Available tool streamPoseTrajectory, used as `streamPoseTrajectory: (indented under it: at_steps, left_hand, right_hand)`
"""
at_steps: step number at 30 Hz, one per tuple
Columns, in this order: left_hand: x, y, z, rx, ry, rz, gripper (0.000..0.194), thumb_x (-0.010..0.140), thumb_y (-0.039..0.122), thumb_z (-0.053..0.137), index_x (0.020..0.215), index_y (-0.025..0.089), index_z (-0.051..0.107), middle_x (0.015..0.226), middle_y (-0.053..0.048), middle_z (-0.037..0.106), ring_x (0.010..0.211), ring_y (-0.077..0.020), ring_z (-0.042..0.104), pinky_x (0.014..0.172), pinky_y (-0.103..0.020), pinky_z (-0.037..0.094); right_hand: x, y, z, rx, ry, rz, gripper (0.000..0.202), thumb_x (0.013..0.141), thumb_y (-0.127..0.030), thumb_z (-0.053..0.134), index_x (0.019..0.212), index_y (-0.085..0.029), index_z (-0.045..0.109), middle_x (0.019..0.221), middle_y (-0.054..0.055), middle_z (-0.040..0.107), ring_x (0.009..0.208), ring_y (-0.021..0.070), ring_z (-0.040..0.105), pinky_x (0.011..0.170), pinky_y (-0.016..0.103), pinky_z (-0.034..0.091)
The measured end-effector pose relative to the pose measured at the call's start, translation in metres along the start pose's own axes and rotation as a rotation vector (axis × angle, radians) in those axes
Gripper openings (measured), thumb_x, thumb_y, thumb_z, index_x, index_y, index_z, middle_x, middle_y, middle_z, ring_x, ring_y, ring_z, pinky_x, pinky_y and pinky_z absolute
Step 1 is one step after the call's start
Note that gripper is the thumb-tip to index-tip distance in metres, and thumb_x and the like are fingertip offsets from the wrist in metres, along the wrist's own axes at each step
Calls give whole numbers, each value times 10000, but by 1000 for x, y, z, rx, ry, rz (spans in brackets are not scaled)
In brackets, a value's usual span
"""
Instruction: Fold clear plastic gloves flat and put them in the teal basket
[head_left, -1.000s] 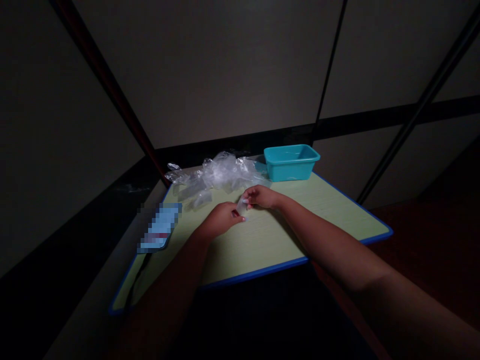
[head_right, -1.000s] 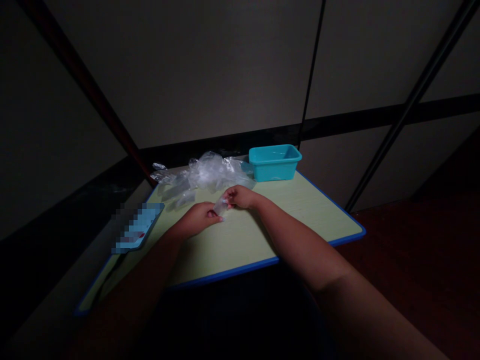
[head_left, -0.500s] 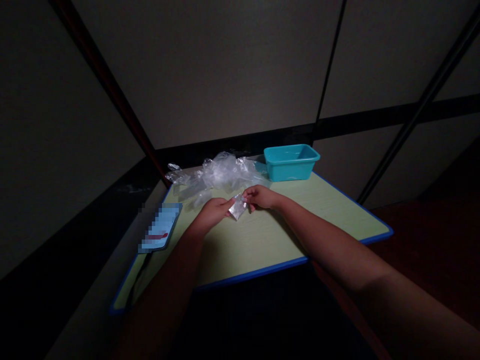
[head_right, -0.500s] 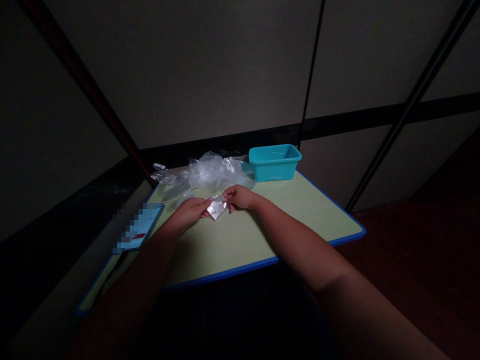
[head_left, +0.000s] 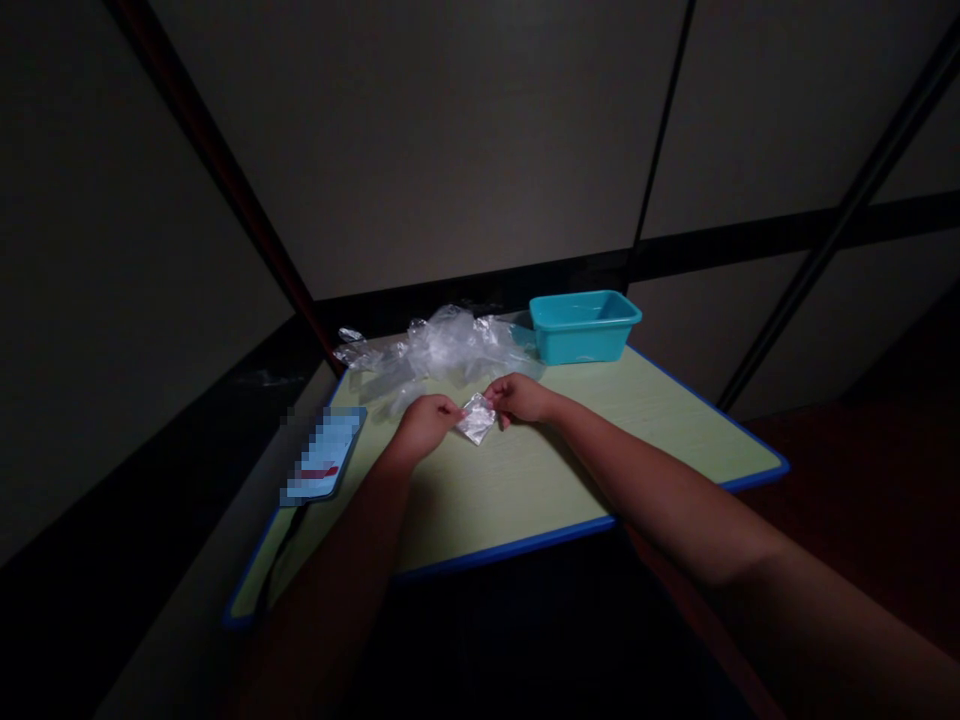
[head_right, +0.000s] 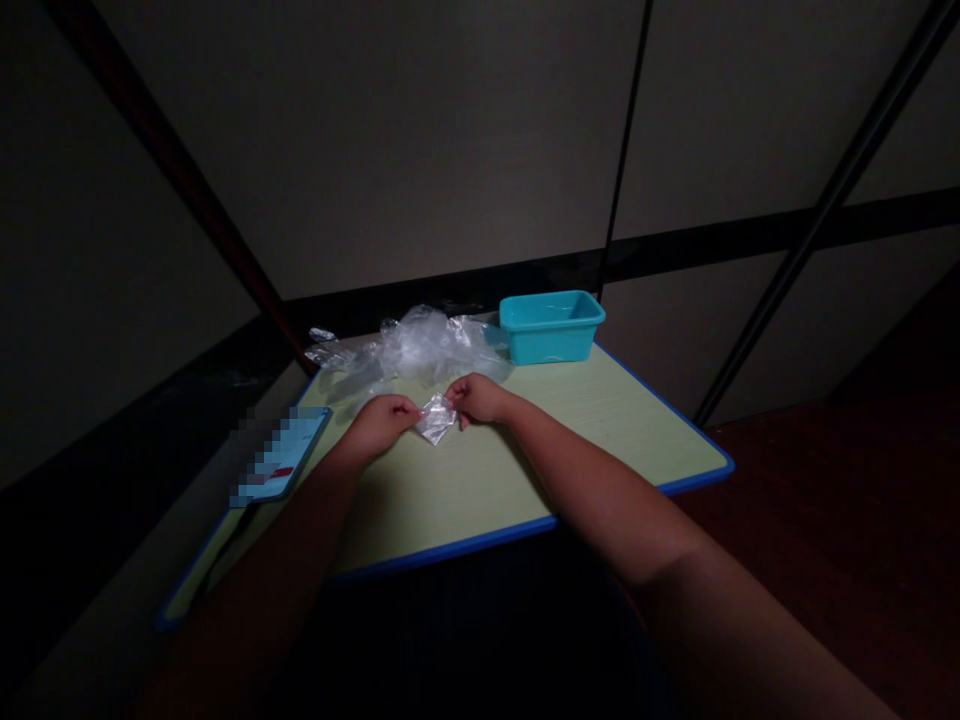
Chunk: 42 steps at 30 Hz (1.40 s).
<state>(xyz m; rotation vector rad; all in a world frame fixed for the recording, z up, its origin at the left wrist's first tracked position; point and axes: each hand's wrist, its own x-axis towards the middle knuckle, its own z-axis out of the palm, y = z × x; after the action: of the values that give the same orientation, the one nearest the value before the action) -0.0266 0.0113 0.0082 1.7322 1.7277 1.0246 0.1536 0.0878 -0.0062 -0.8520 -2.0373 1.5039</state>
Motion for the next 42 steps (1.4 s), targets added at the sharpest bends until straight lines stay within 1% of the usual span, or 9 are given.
streamPoseTrajectory:
  at_steps: [5, 10, 15, 20, 26, 32, 36, 39, 42]
  left_hand:
    - [3, -5, 1, 22, -19, -18, 131, 591, 280, 600, 556, 156, 624, 563, 2, 613, 582, -151, 536, 580, -250, 366]
    - [7, -11, 2, 5, -3, -29, 141, 583, 297, 603, 564, 158, 620, 564, 10, 604, 578, -146, 527, 588, -250, 362]
    - [9, -18, 4, -2, 4, -26, 156, 595, 309, 588, 572, 157, 614, 566, 7, 596, 578, -142, 518, 579, -247, 353]
    - [10, -20, 6, -8, -7, -19, 149, 595, 303, 586, 578, 158, 616, 577, 5, 601, 583, -140, 518, 577, -243, 354]
    - [10, -18, 5, -21, -14, -12, 149, 597, 302, 587, 598, 159, 629, 596, -1, 621, 590, -146, 535, 583, -244, 367]
    - [9, -17, 4, -29, -6, -19, 148, 603, 294, 581, 616, 157, 636, 602, -1, 620, 598, -147, 541, 585, -241, 368]
    - [9, -17, 3, -27, 23, -45, 168, 635, 320, 549, 614, 162, 603, 582, 4, 585, 581, -142, 519, 554, -237, 354]
    - [9, -17, 1, -17, 52, -68, 196, 662, 349, 529, 591, 171, 567, 559, 11, 553, 564, -135, 498, 543, -235, 346]
    - [8, -17, -2, -9, 53, -94, 189, 656, 344, 535, 579, 173, 560, 531, 18, 532, 544, -131, 484, 530, -234, 340]
  right_hand:
    - [2, 2, 1, -14, 6, 6, 42, 712, -112, 553, 729, -125, 589, 401, -57, 525, 343, 70, 473, 347, 153, 275]
    - [4, 5, 0, -24, 70, -22, 32, 693, -152, 604, 696, -128, 584, 430, -67, 498, 355, 61, 425, 360, 170, 286]
    - [2, 2, 0, -147, 112, 4, 57, 702, -170, 613, 670, -131, 587, 409, -69, 478, 347, 64, 413, 374, 180, 297]
    - [0, -1, 2, -233, 181, 52, 136, 687, -230, 664, 632, -138, 579, 380, -71, 456, 344, 65, 397, 388, 190, 282]
    - [0, -5, 3, -314, 233, 59, 144, 657, -204, 678, 581, -128, 581, 400, -70, 460, 395, 54, 382, 452, 198, 287]
    - [3, -2, 3, -324, 210, 12, 126, 645, -206, 655, 569, -119, 604, 424, -62, 468, 429, 59, 379, 487, 205, 310]
    - [6, 2, 4, -316, 208, -13, 102, 645, -186, 632, 575, -116, 608, 445, -55, 479, 445, 61, 387, 492, 201, 315]
    - [8, 3, 6, -319, 219, -30, 109, 665, -191, 625, 589, -116, 604, 490, -40, 515, 478, 69, 420, 507, 198, 325]
    - [8, 3, 9, -399, 223, -62, 114, 701, -190, 617, 615, -117, 605, 549, -19, 555, 526, 78, 455, 520, 193, 325]
